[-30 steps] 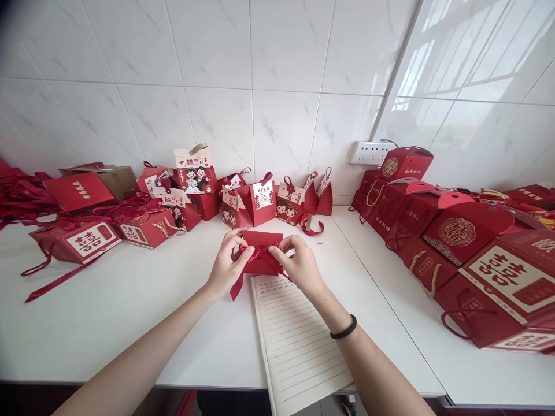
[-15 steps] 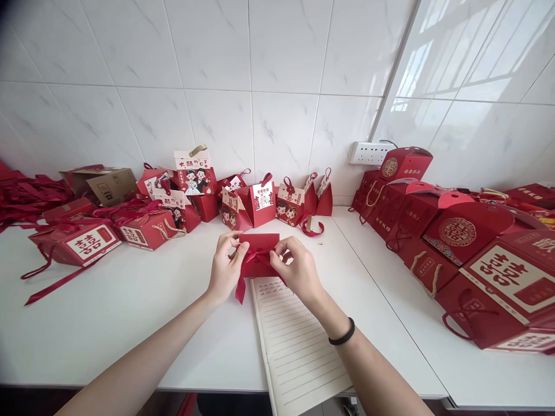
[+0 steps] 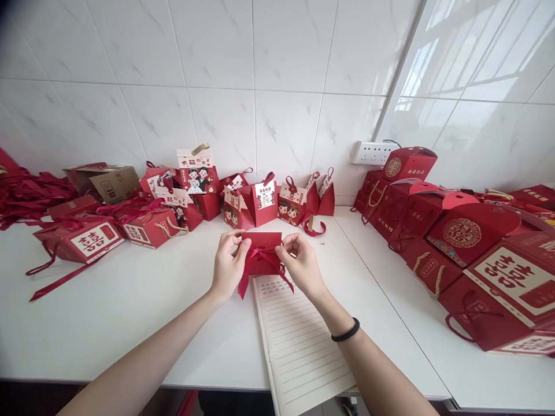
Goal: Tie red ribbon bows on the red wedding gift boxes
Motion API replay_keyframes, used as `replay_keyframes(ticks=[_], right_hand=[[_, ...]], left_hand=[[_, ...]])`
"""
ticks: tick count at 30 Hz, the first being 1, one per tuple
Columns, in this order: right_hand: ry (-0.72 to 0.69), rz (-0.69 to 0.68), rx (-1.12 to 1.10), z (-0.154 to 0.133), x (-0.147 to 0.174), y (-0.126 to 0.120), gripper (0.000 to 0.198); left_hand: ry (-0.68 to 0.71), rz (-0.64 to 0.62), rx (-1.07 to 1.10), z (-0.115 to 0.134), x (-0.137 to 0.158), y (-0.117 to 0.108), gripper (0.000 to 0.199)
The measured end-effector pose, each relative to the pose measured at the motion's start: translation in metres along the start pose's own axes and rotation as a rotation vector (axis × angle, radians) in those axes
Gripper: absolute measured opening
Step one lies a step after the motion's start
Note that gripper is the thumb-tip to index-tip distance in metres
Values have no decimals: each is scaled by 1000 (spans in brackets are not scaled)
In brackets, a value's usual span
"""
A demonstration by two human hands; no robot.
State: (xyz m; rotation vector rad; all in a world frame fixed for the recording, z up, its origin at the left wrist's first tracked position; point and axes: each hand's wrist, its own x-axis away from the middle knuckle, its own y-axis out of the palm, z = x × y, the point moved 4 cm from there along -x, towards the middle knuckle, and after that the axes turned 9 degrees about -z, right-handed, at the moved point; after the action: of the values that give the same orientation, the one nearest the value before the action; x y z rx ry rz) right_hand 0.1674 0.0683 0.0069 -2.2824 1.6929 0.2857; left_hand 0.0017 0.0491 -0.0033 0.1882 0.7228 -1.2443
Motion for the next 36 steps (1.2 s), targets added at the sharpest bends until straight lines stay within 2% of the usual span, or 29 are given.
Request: replay_keyframes(ticks=[7,13,15,19,23,26,32,36], right_hand=[[-29,3,-6,5,-4,-4,36],[83,-4,-304,11,-8,-3,44],[116,5,-327,14,-9,-4,45],[127,27,-278,17,-9,-7,45],[144,-13,-261,19,-8,-6,43],[137,-48,-262,19,-9,-5,43],[108,-168,-199,21,-9,0,46],[126,-267,-79,23,-8,2,51]], left_hand=[[-27,38,-52,-5,-5,-3,25],[-18,39,-71,-7,-8,-1,22],[-31,33,-49,-8,-9,0,21],[-55,-24,38,-10,-10,5,21],[-27,-92,109,-10,-8,7,19],[-29,-153,164,-11,-8,8,29],[-73,-185,243,-15,-10,9,49],[-96,-195,175,-16,-12,5,53]])
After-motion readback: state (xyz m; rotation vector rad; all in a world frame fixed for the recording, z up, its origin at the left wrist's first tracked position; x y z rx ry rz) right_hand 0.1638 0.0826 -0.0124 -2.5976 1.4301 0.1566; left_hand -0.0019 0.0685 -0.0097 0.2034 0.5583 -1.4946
